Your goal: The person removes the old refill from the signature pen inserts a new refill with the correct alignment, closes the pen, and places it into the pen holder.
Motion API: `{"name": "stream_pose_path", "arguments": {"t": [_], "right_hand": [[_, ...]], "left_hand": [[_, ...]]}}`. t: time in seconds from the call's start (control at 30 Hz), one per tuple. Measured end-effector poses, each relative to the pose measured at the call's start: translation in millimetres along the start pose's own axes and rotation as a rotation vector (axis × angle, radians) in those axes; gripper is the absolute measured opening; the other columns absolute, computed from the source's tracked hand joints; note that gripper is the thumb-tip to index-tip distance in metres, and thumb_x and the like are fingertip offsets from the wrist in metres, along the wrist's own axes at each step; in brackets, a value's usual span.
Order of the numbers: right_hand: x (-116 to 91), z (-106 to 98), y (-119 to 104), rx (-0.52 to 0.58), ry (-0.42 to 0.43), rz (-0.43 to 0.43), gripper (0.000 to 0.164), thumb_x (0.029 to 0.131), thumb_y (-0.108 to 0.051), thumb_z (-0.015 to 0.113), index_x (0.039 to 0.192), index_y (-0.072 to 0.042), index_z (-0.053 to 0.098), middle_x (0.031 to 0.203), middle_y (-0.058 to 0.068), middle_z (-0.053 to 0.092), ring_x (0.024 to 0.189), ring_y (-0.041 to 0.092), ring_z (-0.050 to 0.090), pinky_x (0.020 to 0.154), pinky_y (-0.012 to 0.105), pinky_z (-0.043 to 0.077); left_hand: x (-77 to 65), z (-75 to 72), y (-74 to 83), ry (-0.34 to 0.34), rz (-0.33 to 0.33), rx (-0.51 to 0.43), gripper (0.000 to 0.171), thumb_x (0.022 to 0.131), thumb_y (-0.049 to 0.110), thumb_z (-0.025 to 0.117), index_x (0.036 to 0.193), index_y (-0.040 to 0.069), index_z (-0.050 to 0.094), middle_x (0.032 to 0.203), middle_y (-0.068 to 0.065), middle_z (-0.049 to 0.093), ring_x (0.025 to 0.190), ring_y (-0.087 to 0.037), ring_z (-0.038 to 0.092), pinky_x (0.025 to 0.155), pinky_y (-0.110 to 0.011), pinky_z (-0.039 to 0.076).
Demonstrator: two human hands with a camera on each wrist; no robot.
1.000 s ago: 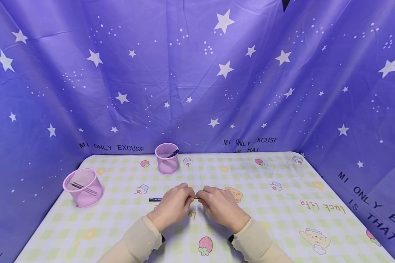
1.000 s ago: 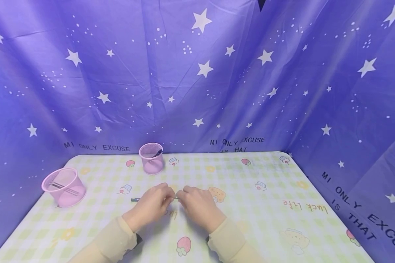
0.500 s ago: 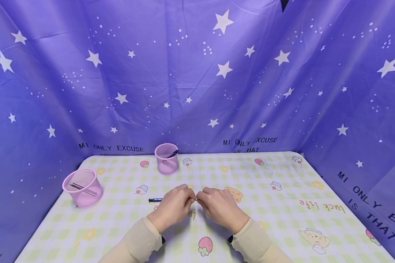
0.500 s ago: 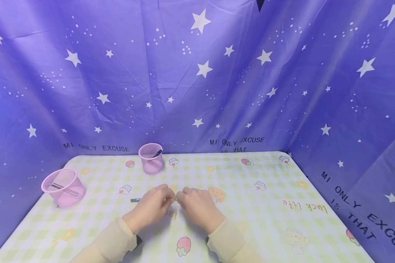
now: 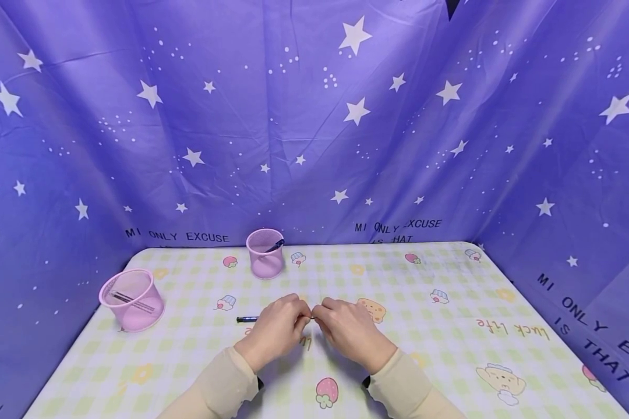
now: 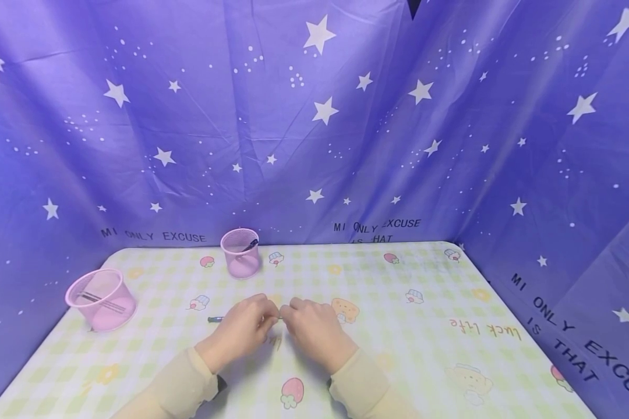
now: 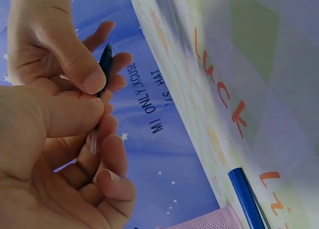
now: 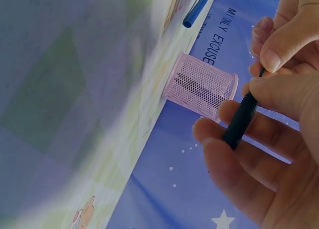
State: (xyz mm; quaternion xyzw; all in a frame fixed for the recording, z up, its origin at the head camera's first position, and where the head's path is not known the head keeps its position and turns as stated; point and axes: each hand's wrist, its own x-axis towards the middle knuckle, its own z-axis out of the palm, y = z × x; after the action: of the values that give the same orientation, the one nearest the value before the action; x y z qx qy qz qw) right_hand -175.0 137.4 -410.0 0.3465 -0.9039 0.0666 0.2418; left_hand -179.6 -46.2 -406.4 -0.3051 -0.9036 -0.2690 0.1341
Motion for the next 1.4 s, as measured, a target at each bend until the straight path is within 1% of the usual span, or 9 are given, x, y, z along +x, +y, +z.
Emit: {"name": "stream_pose_path", "arguments": {"t": [0.23,0.57,0.8,1.0,1.1,1.4], "right_hand": [[-0.6,0.6,0.5,0.021,0.018,-0.009,0.013,0.086,-0.010,0.065,0.080,-0.020,0.058,0.072,-0.009,0.050,0.056,0.010,0.050,0.044,0.024,0.038],[-0.2,-0.7,1.0,0.002,0.024,-0.009,0.012,0.085,-0.010,0.065,0.080,-0.019,0.058,0.073,-0.009,0.050,0.059,0.010,0.051,0.047,0.026,0.041],[0.5,-1.4,1.9,0.007,0.030,-0.009,0.014,0.085,-0.010,0.065,0.078,-0.019,0.057,0.071,-0.008,0.049,0.057,0.009,0.049,0.044,0.023,0.038],[0.5,-2.4,2.3,-0.009,0.037,-0.004,0.016,0.085,-0.009,0.064,0.076,-0.019,0.055,0.069,-0.009,0.047,0.056,0.007,0.046,0.043,0.021,0.034],[0.4,-2.4,2.4,-0.015,0.038,-0.002,0.017,0.085,-0.010,0.064,0.075,-0.020,0.054,0.069,-0.009,0.046,0.056,0.008,0.046,0.042,0.021,0.033],[0.6,-2.4,2.9,-0.015,0.022,0.016,0.017,0.085,-0.010,0.064,0.075,-0.020,0.053,0.068,-0.009,0.044,0.055,0.008,0.046,0.042,0.021,0.032]], "left_hand": [[-1.0,0.2,-0.2,0.009,-0.019,-0.010,0.008,0.082,0.006,0.069,0.080,0.014,0.070,0.071,0.011,0.050,0.064,-0.003,0.047,0.060,-0.023,0.044],[-2.5,0.3,-3.6,0.012,-0.033,-0.021,0.008,0.083,0.006,0.069,0.080,0.014,0.069,0.072,0.010,0.051,0.063,-0.003,0.046,0.059,-0.022,0.043],[-2.9,-2.9,-4.2,0.012,-0.038,-0.030,0.007,0.083,0.006,0.069,0.080,0.013,0.069,0.072,0.010,0.051,0.063,-0.004,0.047,0.059,-0.023,0.043],[-3.7,-5.1,-5.6,0.013,-0.040,-0.015,0.011,0.082,0.005,0.069,0.078,0.015,0.067,0.071,0.010,0.048,0.062,-0.004,0.046,0.058,-0.022,0.042],[-4.1,-5.1,-6.4,0.014,-0.039,-0.014,0.010,0.083,0.006,0.070,0.078,0.014,0.067,0.071,0.010,0.048,0.062,-0.004,0.046,0.058,-0.022,0.042],[-4.2,-6.3,-7.8,0.024,-0.054,-0.004,0.008,0.082,0.006,0.071,0.079,0.013,0.068,0.072,0.010,0.050,0.064,-0.004,0.049,0.061,-0.025,0.046]]}}
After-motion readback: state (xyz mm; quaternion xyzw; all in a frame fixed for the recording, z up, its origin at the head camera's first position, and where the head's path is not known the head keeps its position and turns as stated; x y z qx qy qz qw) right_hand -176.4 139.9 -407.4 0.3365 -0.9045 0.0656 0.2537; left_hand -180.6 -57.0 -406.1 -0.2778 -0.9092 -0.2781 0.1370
